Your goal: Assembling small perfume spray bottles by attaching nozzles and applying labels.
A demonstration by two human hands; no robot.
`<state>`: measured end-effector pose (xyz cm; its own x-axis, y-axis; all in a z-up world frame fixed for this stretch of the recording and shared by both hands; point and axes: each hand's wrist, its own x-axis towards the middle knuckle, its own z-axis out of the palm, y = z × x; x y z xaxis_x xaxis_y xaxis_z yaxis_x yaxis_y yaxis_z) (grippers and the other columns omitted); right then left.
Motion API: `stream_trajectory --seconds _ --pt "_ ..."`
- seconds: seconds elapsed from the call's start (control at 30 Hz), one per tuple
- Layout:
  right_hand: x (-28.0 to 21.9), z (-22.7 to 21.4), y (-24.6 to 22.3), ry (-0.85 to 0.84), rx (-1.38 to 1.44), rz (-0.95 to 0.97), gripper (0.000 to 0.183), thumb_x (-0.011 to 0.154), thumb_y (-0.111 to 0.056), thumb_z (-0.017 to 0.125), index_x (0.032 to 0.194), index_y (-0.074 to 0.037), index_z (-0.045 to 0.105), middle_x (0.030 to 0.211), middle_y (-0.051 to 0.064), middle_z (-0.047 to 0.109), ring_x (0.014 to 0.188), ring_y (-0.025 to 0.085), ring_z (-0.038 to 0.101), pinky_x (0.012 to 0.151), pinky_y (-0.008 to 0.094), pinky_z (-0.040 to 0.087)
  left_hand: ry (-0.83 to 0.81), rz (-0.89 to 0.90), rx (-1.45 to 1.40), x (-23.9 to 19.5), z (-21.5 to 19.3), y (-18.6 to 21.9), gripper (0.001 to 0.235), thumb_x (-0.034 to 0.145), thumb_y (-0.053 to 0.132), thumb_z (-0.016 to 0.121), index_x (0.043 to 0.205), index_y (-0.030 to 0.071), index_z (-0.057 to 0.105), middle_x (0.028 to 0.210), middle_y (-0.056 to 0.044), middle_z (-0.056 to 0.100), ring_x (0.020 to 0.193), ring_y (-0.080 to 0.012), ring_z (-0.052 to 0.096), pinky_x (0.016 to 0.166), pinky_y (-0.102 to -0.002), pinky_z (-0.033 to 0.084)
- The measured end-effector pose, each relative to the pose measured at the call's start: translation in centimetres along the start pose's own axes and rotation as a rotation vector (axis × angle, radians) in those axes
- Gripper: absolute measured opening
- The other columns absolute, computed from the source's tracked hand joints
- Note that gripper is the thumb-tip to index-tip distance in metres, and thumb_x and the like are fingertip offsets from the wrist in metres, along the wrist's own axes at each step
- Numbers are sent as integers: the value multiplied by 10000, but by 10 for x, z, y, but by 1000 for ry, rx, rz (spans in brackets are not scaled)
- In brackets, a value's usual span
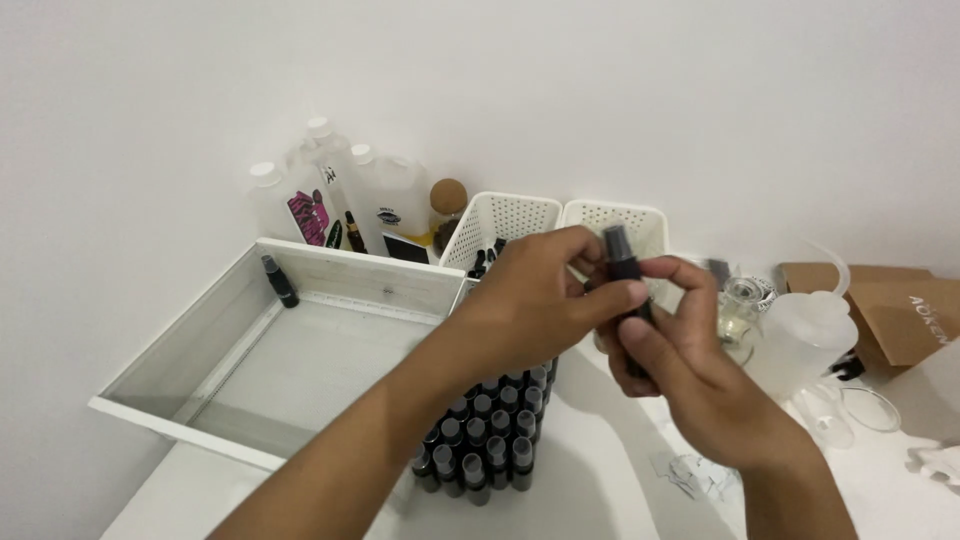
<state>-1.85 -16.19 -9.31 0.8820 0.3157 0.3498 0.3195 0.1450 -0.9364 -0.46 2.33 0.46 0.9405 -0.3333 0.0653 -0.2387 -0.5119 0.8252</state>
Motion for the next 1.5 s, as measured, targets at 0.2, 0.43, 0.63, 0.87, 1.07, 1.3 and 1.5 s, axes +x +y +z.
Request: stream_trajectory --seconds 0.2,0.43,0.63,0.87,1.07,1.3,1.5 --pt "6 13 -34 -76 -393 408 788 872 -612 364 1597 -304 354 1571 -35 589 1208 247 780 1014 409 550 -13 -42 94 -8 -49 -44 226 898 350 672 1009 153 666 1042 -37 797 964 -180 752 824 -336 598" --pt "-7 -29 -43 118 -531 165 600 923 -420 402 1443 -152 534 1452 30 685 1198 205 785 1004 430 605 298 -316 686 17 -152 -220 296 786 166 681 1038 114 534 931 -174 698 797 -382 638 662 -486 448" --pt "-20 -49 -42 265 -438 -25 536 970 -265 405 1418 6 517 1339 207 705 1085 336 797 979 450 622 157 -540 935 30 -186 -319 264 907 204 644 1167 162 666 1230 -101 646 1048 -357 687 756 -475 559" --pt "-23 -60 -39 376 -417 -101 474 1000 -163 384 1390 87 489 1283 275 672 1095 417 755 996 481 627 234 -568 976 46 -195 -349 289 888 214 712 1173 166 730 1253 -73 682 1101 -348 698 798 -473 595" --pt "-22 -58 -41 445 -466 -156 479 1014 -174 383 1374 123 492 1225 281 673 1030 410 745 975 482 627 184 -620 1017 58 -197 -356 505 868 12 573 1341 171 654 1280 -103 664 1085 -347 717 762 -450 618" --pt "-22 -60 -40 497 -446 -149 392 1052 -94 370 1354 122 495 1230 285 664 1006 423 740 966 476 621 198 -613 1052 52 -201 -351 295 827 -2 551 1042 62 743 1114 -136 693 1001 -370 736 729 -453 623" --pt "-26 -67 -49 441 -470 -140 410 1016 -187 455 1339 51 540 1244 219 702 994 323 758 946 437 631 252 -447 1054 55 -220 -415 449 870 136 586 1299 182 710 1352 -168 632 1094 -442 752 890 -543 631"
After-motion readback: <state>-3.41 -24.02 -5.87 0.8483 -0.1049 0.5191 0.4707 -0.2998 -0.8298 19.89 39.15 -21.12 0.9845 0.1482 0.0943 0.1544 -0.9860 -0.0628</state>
